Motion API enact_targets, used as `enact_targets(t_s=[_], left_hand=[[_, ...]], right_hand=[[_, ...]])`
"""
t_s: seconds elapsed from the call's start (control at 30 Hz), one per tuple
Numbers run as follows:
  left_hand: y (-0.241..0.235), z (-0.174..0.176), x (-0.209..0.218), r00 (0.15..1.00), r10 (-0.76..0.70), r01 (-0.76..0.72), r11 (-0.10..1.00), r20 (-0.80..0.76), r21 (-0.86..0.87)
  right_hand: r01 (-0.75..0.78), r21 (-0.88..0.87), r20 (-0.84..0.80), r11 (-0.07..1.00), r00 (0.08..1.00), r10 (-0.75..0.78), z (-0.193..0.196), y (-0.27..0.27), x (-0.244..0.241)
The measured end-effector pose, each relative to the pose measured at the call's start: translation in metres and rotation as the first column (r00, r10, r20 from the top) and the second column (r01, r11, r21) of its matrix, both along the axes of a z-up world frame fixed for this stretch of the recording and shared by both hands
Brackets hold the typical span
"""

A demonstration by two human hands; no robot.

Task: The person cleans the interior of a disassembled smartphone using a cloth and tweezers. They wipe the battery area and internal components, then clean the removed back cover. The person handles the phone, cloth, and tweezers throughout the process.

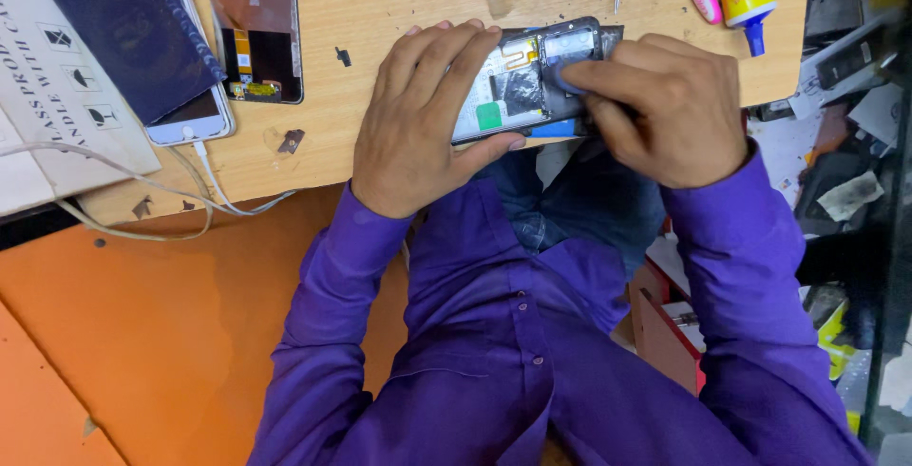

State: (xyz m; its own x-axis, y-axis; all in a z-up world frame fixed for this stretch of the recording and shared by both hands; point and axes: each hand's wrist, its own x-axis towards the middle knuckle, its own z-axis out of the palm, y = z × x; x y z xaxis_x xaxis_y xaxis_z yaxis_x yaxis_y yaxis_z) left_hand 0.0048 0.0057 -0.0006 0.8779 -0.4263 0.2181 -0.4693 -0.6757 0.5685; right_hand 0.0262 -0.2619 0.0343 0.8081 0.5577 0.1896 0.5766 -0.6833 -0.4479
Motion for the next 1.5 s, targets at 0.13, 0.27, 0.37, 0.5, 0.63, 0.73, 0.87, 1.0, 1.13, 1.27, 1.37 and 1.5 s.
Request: enact_targets(t_s=[0.13, 0.27, 0.37, 0.5, 0.63, 0.73, 0.87, 1.0, 1.13, 1.27, 1.37, 1.5], left_hand=[[-0.001, -0.003, -0.001, 1.000, 0.022, -0.022, 1.000, 0.001, -0.016], [-0.001, -0.004, -0.001, 1.000, 0.023, -0.023, 1.000, 0.015, -0.009], [-0.002, -0.005, -0.002, 1.000, 0.017, -0.017, 1.000, 0.014, -0.004], [-0.002, -0.001, -0.001, 1.000, 0.019, -0.019, 1.000, 0.014, -0.002], [-0.003, 0.004, -0.001, 1.000, 0.029, -0.029, 0.999, 0.009, -0.021], [-0.008, 0.009, -0.001, 0.993, 0.068, -0.067, 0.998, 0.095, -0.015], [-0.023, 0.013, 0.007, 0.967, 0.004, -0.018, 0.999, 0.256, 0.050], [-0.036, 0.017, 0.023, 0.932, -0.135, 0.092, 0.986, 0.335, 0.142], [-0.039, 0.026, 0.028, 0.875, -0.243, 0.119, 0.947, 0.418, 0.300], [-0.045, 0.029, 0.027, 0.875, -0.235, 0.073, 0.929, 0.424, 0.364], [-0.041, 0.026, 0.027, 0.891, -0.179, 0.042, 0.948, 0.417, 0.316], [-0.007, 0.022, 0.020, 0.942, -0.019, -0.070, 0.966, 0.334, 0.251]], right_hand=[[0.165, 0.219, -0.145, 0.962, 0.980, -0.135, 0.003, -0.006, -0.010], [0.308, 0.196, -0.153, 0.931, 0.947, -0.281, -0.017, -0.012, -0.030], [0.253, 0.139, -0.056, 0.957, 0.967, -0.247, -0.034, 0.002, -0.039], [0.131, 0.183, -0.082, 0.974, 0.990, -0.118, -0.028, 0.019, -0.042], [0.346, 0.275, -0.214, 0.897, 0.932, -0.294, -0.018, 0.002, -0.052], [0.508, 0.391, -0.296, 0.768, 0.859, -0.417, -0.031, -0.022, -0.068], [0.637, 0.538, -0.488, 0.552, 0.769, -0.413, -0.051, -0.041, -0.092], [0.661, 0.635, -0.574, 0.399, 0.750, -0.329, -0.054, -0.044, -0.105], [0.648, 0.668, -0.527, 0.366, 0.759, -0.382, -0.043, -0.059, -0.101], [0.537, 0.789, -0.399, 0.300, 0.818, -0.414, -0.019, -0.067, -0.074], [0.475, 0.789, -0.298, 0.391, 0.851, -0.432, 0.008, -0.059, -0.033], [0.473, 0.383, -0.192, 0.793, 0.881, -0.433, 0.035, -0.044, 0.007]])
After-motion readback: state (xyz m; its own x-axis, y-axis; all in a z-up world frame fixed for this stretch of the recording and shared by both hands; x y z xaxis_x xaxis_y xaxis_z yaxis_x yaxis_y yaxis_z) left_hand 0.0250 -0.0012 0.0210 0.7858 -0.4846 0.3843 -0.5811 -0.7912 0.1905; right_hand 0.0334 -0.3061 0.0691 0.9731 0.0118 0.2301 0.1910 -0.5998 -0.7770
